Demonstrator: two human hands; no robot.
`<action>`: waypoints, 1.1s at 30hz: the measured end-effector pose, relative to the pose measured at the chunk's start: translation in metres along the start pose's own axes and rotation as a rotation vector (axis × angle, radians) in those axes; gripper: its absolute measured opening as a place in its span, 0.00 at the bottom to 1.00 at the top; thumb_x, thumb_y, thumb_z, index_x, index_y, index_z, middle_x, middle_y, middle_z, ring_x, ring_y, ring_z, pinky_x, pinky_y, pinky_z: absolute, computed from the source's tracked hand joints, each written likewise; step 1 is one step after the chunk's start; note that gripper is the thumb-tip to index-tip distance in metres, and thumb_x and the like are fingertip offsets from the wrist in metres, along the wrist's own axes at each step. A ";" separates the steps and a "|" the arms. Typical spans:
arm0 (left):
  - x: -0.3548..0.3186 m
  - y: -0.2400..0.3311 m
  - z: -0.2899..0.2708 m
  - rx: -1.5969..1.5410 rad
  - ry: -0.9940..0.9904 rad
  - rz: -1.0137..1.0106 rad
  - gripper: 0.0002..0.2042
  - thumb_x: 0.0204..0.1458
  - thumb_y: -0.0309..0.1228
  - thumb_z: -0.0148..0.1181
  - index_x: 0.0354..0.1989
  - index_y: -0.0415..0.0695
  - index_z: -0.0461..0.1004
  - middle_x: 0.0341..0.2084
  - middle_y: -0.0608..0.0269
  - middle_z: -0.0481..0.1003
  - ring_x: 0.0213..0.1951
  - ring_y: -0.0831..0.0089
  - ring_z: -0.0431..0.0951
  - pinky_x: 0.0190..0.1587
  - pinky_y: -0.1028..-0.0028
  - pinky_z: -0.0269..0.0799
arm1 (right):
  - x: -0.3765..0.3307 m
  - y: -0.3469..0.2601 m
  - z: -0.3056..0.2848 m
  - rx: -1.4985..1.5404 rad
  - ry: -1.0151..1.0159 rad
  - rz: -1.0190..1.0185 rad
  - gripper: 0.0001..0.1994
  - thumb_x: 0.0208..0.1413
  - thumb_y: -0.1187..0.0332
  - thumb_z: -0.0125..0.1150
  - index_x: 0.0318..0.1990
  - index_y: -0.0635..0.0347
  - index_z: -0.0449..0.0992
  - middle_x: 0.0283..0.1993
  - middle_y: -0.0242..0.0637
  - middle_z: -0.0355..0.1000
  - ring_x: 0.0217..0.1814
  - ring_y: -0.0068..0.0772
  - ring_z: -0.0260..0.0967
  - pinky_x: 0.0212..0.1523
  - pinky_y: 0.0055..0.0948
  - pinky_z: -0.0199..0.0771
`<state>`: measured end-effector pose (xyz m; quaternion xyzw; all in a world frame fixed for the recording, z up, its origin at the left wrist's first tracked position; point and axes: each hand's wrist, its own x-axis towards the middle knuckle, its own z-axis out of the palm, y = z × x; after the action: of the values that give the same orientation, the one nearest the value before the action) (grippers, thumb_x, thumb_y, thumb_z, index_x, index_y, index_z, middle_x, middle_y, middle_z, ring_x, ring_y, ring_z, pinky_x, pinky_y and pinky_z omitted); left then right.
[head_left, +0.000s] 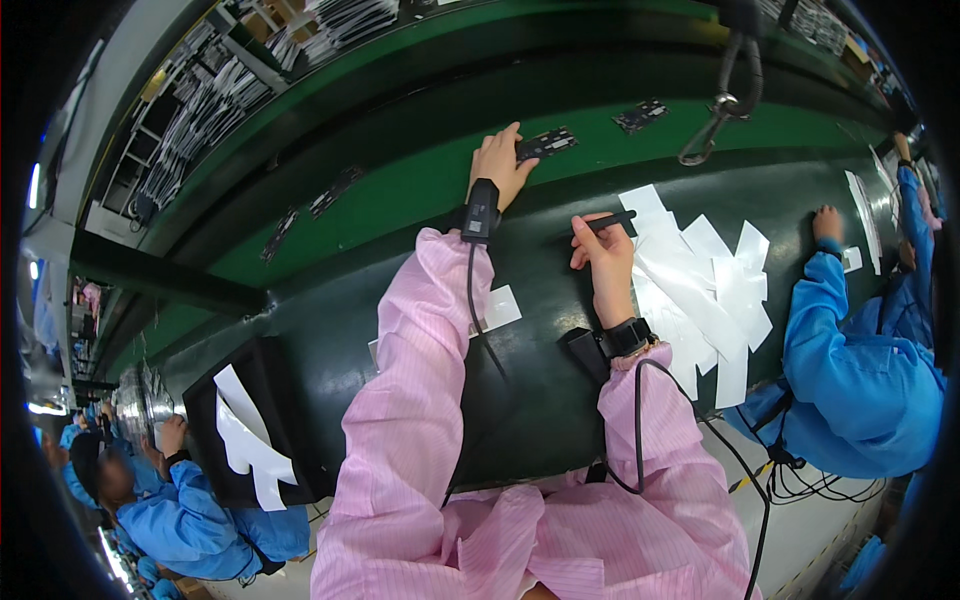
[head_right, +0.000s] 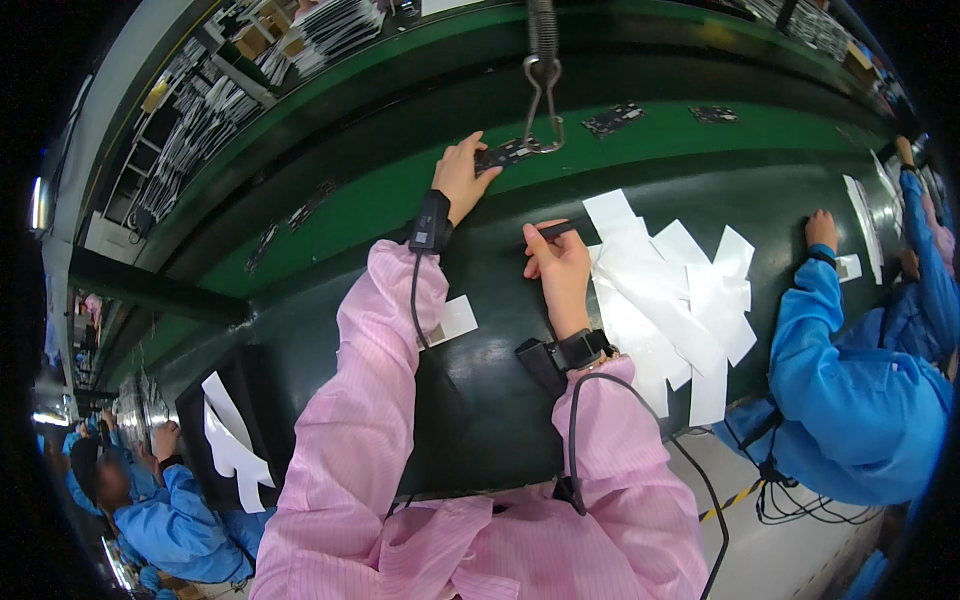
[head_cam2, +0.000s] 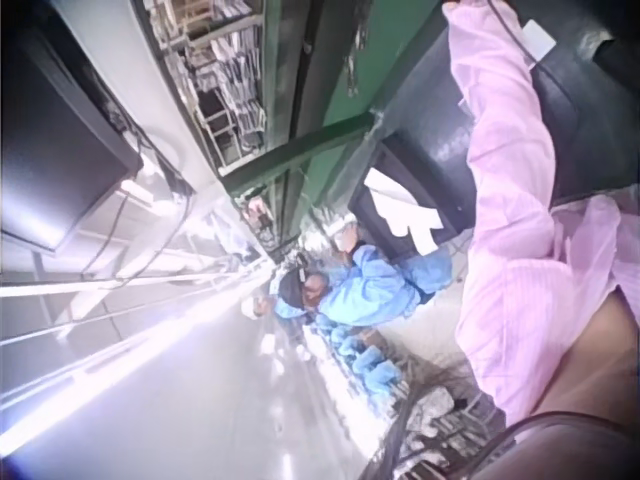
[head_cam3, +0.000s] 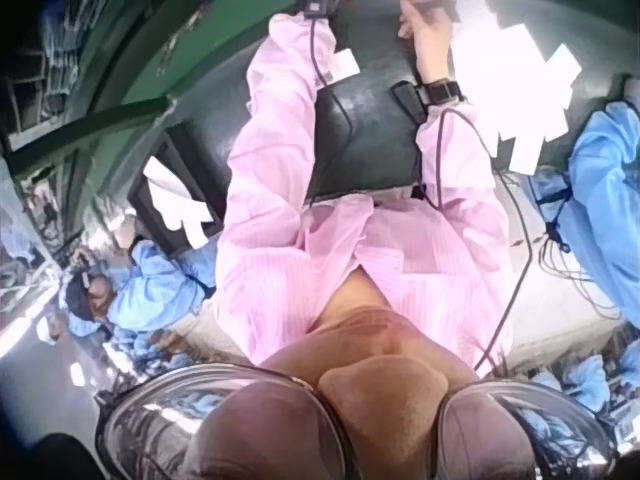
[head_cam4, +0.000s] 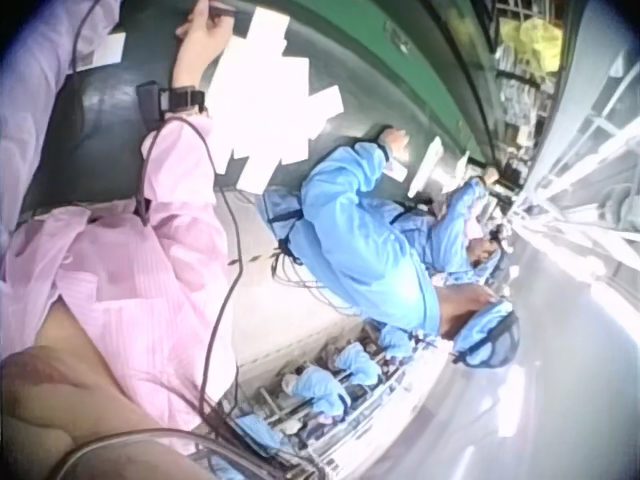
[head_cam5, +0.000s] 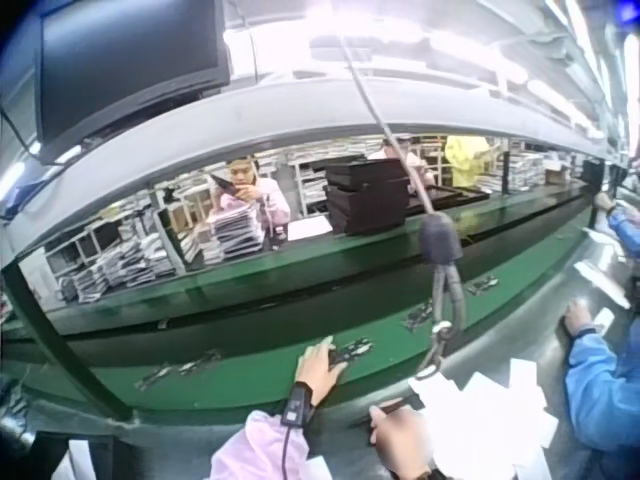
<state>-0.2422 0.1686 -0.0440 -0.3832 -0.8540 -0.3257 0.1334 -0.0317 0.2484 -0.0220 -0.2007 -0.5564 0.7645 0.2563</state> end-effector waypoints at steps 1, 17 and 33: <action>0.000 -0.007 -0.003 0.045 0.025 0.063 0.31 0.42 0.41 0.69 0.54 0.41 0.67 0.43 0.59 0.75 0.45 0.57 0.73 0.46 0.59 0.68 | 0.000 0.000 0.002 0.019 -0.007 0.008 0.09 0.56 0.68 0.63 0.37 0.62 0.72 0.24 0.30 0.69 0.17 0.16 0.63 0.18 0.16 0.60; -0.170 0.055 -0.140 -0.064 -0.101 -0.049 0.27 0.43 0.31 0.69 0.53 0.41 0.66 0.42 0.58 0.74 0.46 0.61 0.72 0.52 0.65 0.65 | -0.016 -0.012 0.010 -0.014 -0.078 -0.036 0.09 0.56 0.68 0.63 0.37 0.64 0.73 0.24 0.31 0.69 0.17 0.17 0.62 0.19 0.17 0.60; -0.230 0.095 -0.140 -0.038 -0.131 -0.009 0.21 0.46 0.27 0.63 0.50 0.37 0.68 0.47 0.52 0.69 0.50 0.56 0.70 0.53 0.63 0.67 | -0.059 0.007 0.040 -0.450 -0.416 -0.143 0.07 0.52 0.72 0.66 0.35 0.64 0.76 0.21 0.30 0.72 0.18 0.15 0.67 0.19 0.17 0.64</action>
<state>-0.0204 -0.0077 -0.0054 -0.4022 -0.8562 -0.3170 0.0685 -0.0101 0.1806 -0.0149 -0.0518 -0.7650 0.6267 0.1393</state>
